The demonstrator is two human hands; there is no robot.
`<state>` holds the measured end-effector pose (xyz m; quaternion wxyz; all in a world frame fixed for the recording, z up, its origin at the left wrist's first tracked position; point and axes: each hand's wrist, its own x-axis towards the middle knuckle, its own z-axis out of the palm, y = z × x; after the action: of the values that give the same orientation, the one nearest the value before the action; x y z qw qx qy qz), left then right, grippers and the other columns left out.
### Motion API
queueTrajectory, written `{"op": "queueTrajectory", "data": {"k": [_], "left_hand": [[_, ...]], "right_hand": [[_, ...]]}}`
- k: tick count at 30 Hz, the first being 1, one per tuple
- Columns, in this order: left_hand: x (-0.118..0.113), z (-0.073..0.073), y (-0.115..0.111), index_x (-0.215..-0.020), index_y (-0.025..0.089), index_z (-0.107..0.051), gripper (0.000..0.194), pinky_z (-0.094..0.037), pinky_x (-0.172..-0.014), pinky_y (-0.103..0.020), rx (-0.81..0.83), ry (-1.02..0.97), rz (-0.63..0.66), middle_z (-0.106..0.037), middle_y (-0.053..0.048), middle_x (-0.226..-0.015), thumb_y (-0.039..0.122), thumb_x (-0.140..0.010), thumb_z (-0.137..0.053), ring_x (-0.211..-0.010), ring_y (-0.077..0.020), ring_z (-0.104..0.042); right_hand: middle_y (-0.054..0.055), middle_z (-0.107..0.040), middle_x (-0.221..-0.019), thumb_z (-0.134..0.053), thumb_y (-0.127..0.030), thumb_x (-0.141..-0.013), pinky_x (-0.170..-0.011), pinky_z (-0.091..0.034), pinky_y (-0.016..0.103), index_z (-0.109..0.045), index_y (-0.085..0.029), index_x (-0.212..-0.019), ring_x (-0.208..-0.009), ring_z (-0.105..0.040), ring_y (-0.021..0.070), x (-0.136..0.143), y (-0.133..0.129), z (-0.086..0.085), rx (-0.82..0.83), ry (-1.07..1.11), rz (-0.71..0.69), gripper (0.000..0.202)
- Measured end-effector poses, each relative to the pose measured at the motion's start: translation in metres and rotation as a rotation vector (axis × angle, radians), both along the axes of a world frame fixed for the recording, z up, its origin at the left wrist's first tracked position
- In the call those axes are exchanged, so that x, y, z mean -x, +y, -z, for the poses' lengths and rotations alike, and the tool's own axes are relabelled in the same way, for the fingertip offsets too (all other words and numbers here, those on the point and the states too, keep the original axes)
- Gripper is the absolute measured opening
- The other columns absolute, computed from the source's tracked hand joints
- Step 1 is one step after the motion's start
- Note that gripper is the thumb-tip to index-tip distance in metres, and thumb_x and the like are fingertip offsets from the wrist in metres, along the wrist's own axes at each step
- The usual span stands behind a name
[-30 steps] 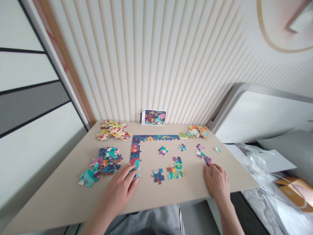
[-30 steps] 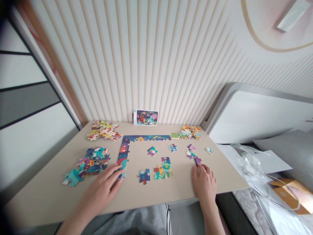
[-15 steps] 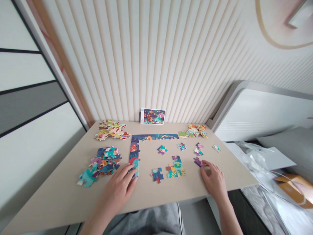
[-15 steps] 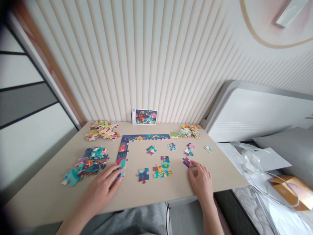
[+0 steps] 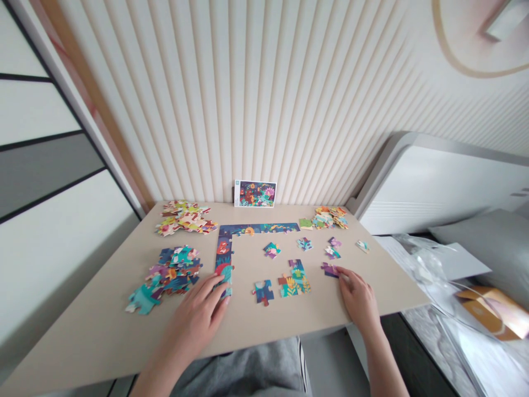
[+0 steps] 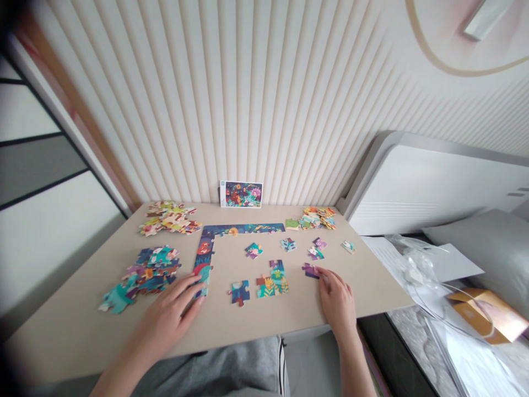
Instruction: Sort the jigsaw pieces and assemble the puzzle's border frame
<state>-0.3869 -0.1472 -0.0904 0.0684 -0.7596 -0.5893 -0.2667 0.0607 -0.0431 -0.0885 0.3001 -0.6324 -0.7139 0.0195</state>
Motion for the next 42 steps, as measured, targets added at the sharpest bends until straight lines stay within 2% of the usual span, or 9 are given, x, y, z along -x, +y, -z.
{"op": "queueTrajectory", "data": {"k": [4,10,13,17,22,24,28,33,42], "left_hand": [[-0.0006,-0.0014,0.0000,-0.126,0.023,-0.068,0.030,-0.053,-0.109,-0.048,0.005,-0.017,-0.001,-0.066,-0.011,-0.135,0.034,-0.102,-0.054,-0.129,-0.0301,-0.061],[-0.0011,-0.0040,-0.0001,-0.126,0.025,-0.068,0.029,-0.052,-0.111,-0.046,0.008,-0.041,0.005,-0.066,-0.009,-0.135,0.033,-0.102,-0.054,-0.130,-0.0287,-0.061],[-0.0006,-0.0030,-0.0003,-0.127,0.024,-0.067,0.029,-0.051,-0.112,-0.046,0.021,-0.027,0.007,-0.066,-0.010,-0.136,0.032,-0.102,-0.054,-0.131,-0.0288,-0.060],[-0.0001,-0.0022,-0.0003,-0.127,0.023,-0.066,0.030,-0.051,-0.111,-0.048,0.019,-0.011,0.005,-0.065,-0.011,-0.136,0.032,-0.103,-0.053,-0.131,-0.0295,-0.060],[-0.0006,-0.0034,-0.0001,-0.126,0.024,-0.067,0.029,-0.053,-0.109,-0.048,0.010,-0.010,0.005,-0.066,-0.011,-0.135,0.033,-0.102,-0.053,-0.129,-0.0299,-0.061],[-0.0010,-0.0034,0.0000,-0.126,0.023,-0.067,0.030,-0.054,-0.108,-0.048,0.009,-0.011,0.001,-0.066,-0.011,-0.135,0.033,-0.102,-0.053,-0.129,-0.0301,-0.062],[-0.0012,-0.0025,0.0001,-0.126,0.023,-0.068,0.030,-0.053,-0.108,-0.048,0.000,-0.011,-0.002,-0.066,-0.011,-0.135,0.034,-0.102,-0.053,-0.129,-0.0302,-0.062],[-0.0005,-0.0018,-0.0002,-0.126,0.023,-0.068,0.030,-0.053,-0.110,-0.049,0.011,-0.014,0.000,-0.066,-0.011,-0.136,0.034,-0.102,-0.054,-0.130,-0.0306,-0.061],[-0.0007,-0.0032,0.0000,-0.126,0.025,-0.068,0.030,-0.055,-0.108,-0.047,-0.031,-0.014,0.006,-0.067,-0.011,-0.134,0.033,-0.102,-0.053,-0.127,-0.0299,-0.063]], "right_hand": [[0.009,-0.072,-0.126,-0.042,-0.040,-0.101,-0.097,-0.048,0.044,-0.072,-0.027,-0.121,-0.116,-0.065,0.0292,0.0014,-0.0012,0.0006,-0.029,-0.014,0.028,0.039],[0.008,-0.073,-0.118,-0.053,-0.050,-0.097,-0.096,-0.046,0.048,-0.076,-0.029,-0.119,-0.110,-0.064,0.0313,0.0041,-0.0038,-0.0002,-0.024,-0.109,0.061,0.038],[0.005,-0.072,-0.125,-0.049,-0.041,-0.098,-0.098,-0.046,0.049,-0.077,-0.033,-0.117,-0.117,-0.063,0.0302,0.0017,-0.0023,-0.0008,-0.008,-0.104,-0.007,0.035],[0.005,-0.074,-0.127,-0.043,-0.030,-0.098,-0.105,-0.046,0.051,-0.078,-0.029,-0.111,-0.125,-0.063,0.0289,0.0007,-0.0009,-0.0020,-0.008,-0.068,-0.118,0.037],[0.002,-0.067,-0.142,-0.053,-0.044,-0.101,-0.118,-0.036,0.058,-0.066,-0.035,-0.138,-0.145,-0.048,0.0316,0.0065,-0.0042,-0.0067,-0.001,-0.179,-0.210,0.040],[0.002,-0.062,-0.148,-0.057,-0.050,-0.099,-0.119,-0.035,0.059,-0.064,-0.037,-0.141,-0.147,-0.045,0.0324,0.0077,-0.0048,-0.0081,0.009,-0.217,-0.251,0.044],[0.004,-0.064,-0.145,-0.062,-0.055,-0.097,-0.114,-0.042,0.057,-0.071,-0.037,-0.131,-0.141,-0.052,0.0327,0.0075,-0.0040,-0.0085,-0.026,-0.217,-0.250,0.040],[0.003,-0.072,-0.132,-0.063,-0.051,-0.096,-0.116,-0.038,0.061,-0.077,-0.035,-0.116,-0.139,-0.055,0.0329,0.0074,-0.0038,-0.0084,-0.050,-0.198,-0.305,0.029],[0.008,-0.072,-0.133,-0.057,-0.042,-0.098,-0.109,-0.050,0.051,-0.073,-0.029,-0.125,-0.130,-0.063,0.0292,0.0081,-0.0032,-0.0083,-0.062,-0.109,-0.279,0.034]]}}
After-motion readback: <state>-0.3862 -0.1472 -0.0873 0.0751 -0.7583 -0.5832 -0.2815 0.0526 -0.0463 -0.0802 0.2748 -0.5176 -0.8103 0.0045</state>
